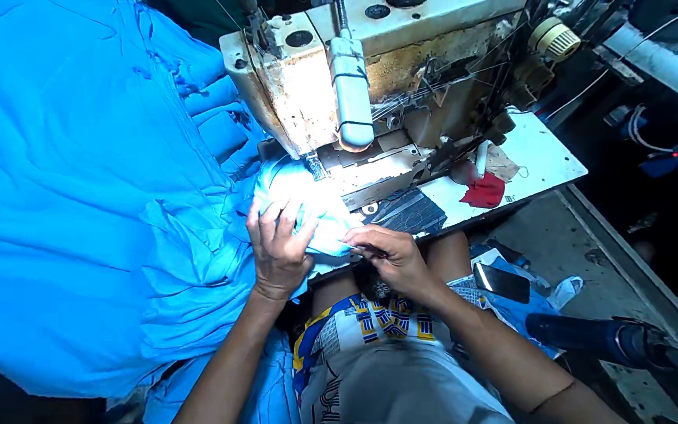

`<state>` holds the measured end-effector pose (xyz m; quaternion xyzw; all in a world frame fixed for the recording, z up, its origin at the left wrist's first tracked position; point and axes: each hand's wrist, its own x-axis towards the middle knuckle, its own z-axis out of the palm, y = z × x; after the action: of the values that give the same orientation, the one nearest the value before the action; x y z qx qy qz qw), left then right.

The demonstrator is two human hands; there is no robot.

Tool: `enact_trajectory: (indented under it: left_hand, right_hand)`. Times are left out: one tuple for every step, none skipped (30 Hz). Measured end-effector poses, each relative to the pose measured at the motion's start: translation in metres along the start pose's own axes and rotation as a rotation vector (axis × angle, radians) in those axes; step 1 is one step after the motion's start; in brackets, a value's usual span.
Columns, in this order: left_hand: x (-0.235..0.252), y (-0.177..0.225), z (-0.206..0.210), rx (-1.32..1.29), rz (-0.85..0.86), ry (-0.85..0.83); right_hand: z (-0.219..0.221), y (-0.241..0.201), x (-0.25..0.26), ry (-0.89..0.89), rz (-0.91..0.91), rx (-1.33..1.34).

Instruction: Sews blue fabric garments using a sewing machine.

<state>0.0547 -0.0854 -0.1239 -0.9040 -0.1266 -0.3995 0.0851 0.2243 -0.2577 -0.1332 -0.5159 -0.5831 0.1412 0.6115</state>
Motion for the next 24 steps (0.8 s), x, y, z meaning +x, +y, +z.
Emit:
enact_trajectory:
  left_hand:
    - [0.005,-0.002,-0.006,0.001,0.016,-0.046]
    - [0.009,-0.002,-0.014,0.004,0.039,-0.098]
    - [0.014,0.000,-0.021,0.011,0.064,-0.161]
    - [0.019,0.002,-0.029,0.016,0.079,-0.231]
    - [0.022,0.004,-0.036,0.016,0.088,-0.287]
    - [0.025,0.006,-0.042,0.016,0.094,-0.328]
    - [0.026,0.006,-0.046,0.014,0.096,-0.356]
    - [0.028,0.006,-0.049,0.017,0.094,-0.373]
    - [0.029,0.006,-0.051,0.021,0.092,-0.381]
    - [0.029,0.006,-0.052,0.020,0.088,-0.382]
    - [0.030,0.005,-0.052,0.018,0.084,-0.379]
    - [0.031,0.004,-0.052,0.014,0.080,-0.376]
    - [0.032,0.003,-0.051,0.007,0.078,-0.374]
    - [0.033,0.001,-0.050,0.002,0.079,-0.369]
    - [0.035,-0.001,-0.049,0.001,0.078,-0.362]
    - [0.037,-0.003,-0.048,0.001,0.076,-0.355]
    - [0.040,-0.005,-0.048,0.004,0.072,-0.349]
    - [0.043,-0.008,-0.047,0.003,0.071,-0.341]
    - [0.047,-0.011,-0.046,0.004,0.071,-0.331]
    - [0.051,-0.014,-0.045,0.007,0.071,-0.328]
    - [0.054,-0.018,-0.044,0.004,0.074,-0.321]
    - [0.056,-0.022,-0.042,-0.012,0.076,-0.309]
    - [0.057,-0.026,-0.041,-0.041,0.083,-0.288]
    - [0.058,-0.030,-0.039,-0.077,0.090,-0.265]
  right_hand:
    - [0.000,0.001,-0.002,0.010,0.026,0.024]
    - [0.000,0.002,-0.004,0.020,0.053,0.054]
    - [0.000,0.003,-0.005,0.029,0.072,0.081]
    - [-0.001,0.002,-0.006,0.036,0.087,0.103]
    - [-0.001,0.000,-0.006,0.039,0.099,0.116]
    - [-0.002,-0.002,-0.007,0.038,0.106,0.130]
    - [-0.003,-0.003,-0.008,0.035,0.109,0.142]
    - [-0.003,-0.003,-0.007,0.035,0.111,0.151]
    - [-0.003,-0.004,-0.007,0.037,0.117,0.156]
    - [-0.004,-0.004,-0.007,0.039,0.126,0.162]
    - [-0.003,-0.004,-0.006,0.041,0.137,0.164]
    - [-0.003,-0.004,-0.006,0.044,0.147,0.167]
    - [-0.003,-0.004,-0.005,0.049,0.157,0.171]
    - [-0.002,-0.004,-0.004,0.056,0.168,0.174]
    - [-0.002,-0.004,-0.002,0.067,0.179,0.174]
    - [-0.001,-0.004,0.000,0.080,0.191,0.170]
    - [0.000,-0.003,0.003,0.089,0.202,0.166]
    - [0.001,-0.002,0.007,0.097,0.212,0.164]
    - [0.003,0.000,0.011,0.105,0.222,0.167]
    - [0.005,0.002,0.015,0.115,0.234,0.171]
    - [0.007,0.005,0.018,0.123,0.244,0.173]
    - [0.008,0.007,0.022,0.127,0.252,0.172]
    - [0.009,0.009,0.026,0.128,0.258,0.171]
    - [0.009,0.010,0.029,0.129,0.263,0.168]
